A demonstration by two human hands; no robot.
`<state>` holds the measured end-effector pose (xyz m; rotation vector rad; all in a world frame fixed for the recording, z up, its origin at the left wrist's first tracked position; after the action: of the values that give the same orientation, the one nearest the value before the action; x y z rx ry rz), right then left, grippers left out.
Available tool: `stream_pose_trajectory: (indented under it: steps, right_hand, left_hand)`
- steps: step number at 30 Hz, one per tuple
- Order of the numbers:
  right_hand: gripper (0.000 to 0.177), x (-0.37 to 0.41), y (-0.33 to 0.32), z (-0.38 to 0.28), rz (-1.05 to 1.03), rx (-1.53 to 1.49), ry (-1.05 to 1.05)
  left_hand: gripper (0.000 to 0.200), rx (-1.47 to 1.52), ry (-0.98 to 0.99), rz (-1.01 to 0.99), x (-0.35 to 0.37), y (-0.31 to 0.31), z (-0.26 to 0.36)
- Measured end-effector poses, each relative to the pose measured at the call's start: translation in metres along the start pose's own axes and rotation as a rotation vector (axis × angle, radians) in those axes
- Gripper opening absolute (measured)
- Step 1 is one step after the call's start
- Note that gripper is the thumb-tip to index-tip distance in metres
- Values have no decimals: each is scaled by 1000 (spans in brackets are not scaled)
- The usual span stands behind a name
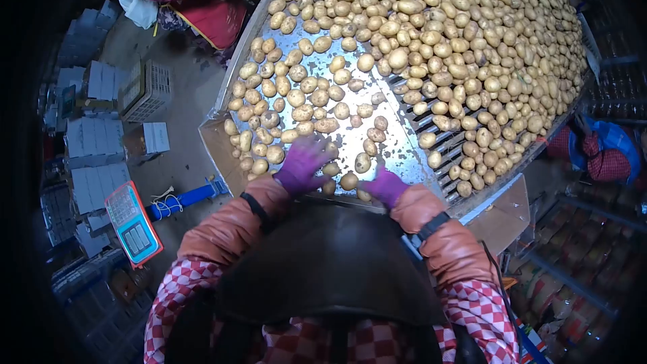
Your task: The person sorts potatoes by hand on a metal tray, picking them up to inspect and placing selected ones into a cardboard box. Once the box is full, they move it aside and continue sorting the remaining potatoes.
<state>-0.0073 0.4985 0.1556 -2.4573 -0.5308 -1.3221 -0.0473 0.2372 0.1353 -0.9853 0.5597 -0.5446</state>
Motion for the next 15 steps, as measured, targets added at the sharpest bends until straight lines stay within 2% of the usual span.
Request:
stream_pose_trajectory:
  steps: [2,3,4,6,8,9,10,11,12,13,14,15]
  right_hand:
    - [90,-50,4,8,-179,255,-248]
    - [88,-49,10,-7,-237,87,-442]
    - [74,-41,1,-14,-268,-107,-401]
    - [77,-61,-19,-20,-127,-373,-586]
    - [69,-42,-53,-47,429,-73,-573]
    - [58,-52,-69,-42,524,-47,-556]
    - [58,-64,-79,-33,608,36,-606]
    - [55,-56,-71,-42,594,190,-488]
    - [53,-47,-56,-56,573,344,-368]
    - [47,-70,-49,-50,293,357,-486]
    - [39,-84,-40,-42,-77,-47,-541]
    - [36,-57,-31,-71,-241,-134,-341]
  left_hand:
    - [51,-35,-9,24,8,-3,-21]
    - [47,-53,-3,34,6,-14,-31]
    - [39,-152,-231,-85,5,-23,-40]
    - [34,-111,-377,72,17,-35,-64]
    - [32,-192,-483,91,8,-42,-69]
    - [31,-227,-532,99,0,-45,-68]
    - [33,-227,-461,212,-13,-48,-69]
    - [35,-225,-390,326,-34,-51,-76]
    - [37,-222,-322,443,-55,-50,-84]
    - [45,-229,-412,475,-69,-34,-109]
    - [53,-239,-500,507,-85,-19,-137]
    - [62,-162,-633,469,-107,-16,-155]
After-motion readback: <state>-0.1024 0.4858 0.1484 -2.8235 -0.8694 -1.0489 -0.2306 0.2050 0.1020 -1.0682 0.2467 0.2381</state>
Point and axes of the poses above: each hand's wrist, its own x-axis away from the middle knuckle, its own y-axis out of the palm, z = x × y, the point moved 1 cm from there along -x, towards the middle knuckle
